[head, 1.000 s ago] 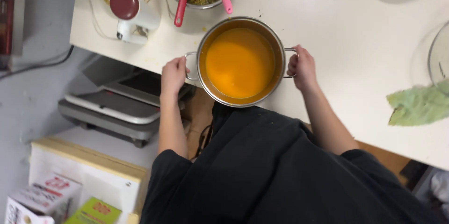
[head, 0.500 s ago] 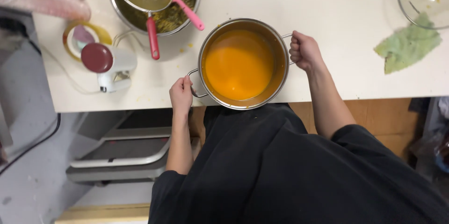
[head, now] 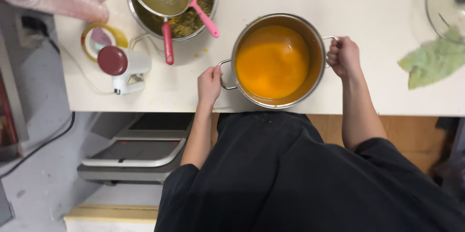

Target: Clean the counter with a rag and strain passion fruit pulp or a similar mixture into a pot of liquid.

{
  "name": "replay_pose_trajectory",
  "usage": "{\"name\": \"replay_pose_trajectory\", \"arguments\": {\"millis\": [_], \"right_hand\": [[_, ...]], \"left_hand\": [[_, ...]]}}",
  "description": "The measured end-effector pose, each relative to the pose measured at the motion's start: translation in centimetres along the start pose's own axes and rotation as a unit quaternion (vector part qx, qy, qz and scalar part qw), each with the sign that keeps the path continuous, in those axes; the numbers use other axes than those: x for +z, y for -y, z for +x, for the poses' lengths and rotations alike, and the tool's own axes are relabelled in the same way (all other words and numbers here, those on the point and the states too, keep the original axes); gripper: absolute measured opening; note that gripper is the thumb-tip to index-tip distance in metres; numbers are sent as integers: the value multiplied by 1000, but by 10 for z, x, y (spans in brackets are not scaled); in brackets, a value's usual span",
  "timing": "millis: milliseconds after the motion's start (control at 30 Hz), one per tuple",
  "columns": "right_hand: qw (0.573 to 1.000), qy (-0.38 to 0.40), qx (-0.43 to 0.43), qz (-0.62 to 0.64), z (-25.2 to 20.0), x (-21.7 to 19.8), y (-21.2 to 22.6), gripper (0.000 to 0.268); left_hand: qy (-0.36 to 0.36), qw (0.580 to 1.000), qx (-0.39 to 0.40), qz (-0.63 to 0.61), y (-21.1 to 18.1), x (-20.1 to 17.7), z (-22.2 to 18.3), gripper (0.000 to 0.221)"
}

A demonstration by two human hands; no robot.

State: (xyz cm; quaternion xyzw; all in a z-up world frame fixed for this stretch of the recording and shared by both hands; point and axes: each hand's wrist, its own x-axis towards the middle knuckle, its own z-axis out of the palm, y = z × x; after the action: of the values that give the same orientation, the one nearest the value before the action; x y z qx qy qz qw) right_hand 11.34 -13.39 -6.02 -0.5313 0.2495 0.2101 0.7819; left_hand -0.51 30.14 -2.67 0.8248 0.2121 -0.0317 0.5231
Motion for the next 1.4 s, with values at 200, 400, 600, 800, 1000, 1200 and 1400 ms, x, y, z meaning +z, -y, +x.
{"name": "replay_pose_trajectory", "arguments": {"millis": [200, 400, 600, 800, 1000, 1200, 1400], "right_hand": [[915, -80, -194, -345, -7, 5, 22, 24], [856, 77, -330, -390, -36, 145, 44, 26], [699, 191, -237, -647, -28, 322, 18, 58], [644, 189, -263, -693, 55, 341, -42, 70], [854, 208, -144, -455, 48, 318, 11, 49], [921, 152, -225, -279, 32, 309, 31, 31], [819, 185, -376, -391, 19, 303, 53, 29]], "left_hand": [[-10, 1000, 20, -1, -8, -28, 4, 34], [-263, 948, 146, 108, -6, -105, 39, 25], [-209, 966, 65, 138, 16, -117, 102, 62], [-140, 988, -13, 64, 34, -105, 114, 66], [-112, 993, -32, 1, 31, -111, 114, 45], [-146, 988, 46, 25, 65, -98, 131, 32], [-204, 977, 49, -18, 32, -111, 103, 32]]}}
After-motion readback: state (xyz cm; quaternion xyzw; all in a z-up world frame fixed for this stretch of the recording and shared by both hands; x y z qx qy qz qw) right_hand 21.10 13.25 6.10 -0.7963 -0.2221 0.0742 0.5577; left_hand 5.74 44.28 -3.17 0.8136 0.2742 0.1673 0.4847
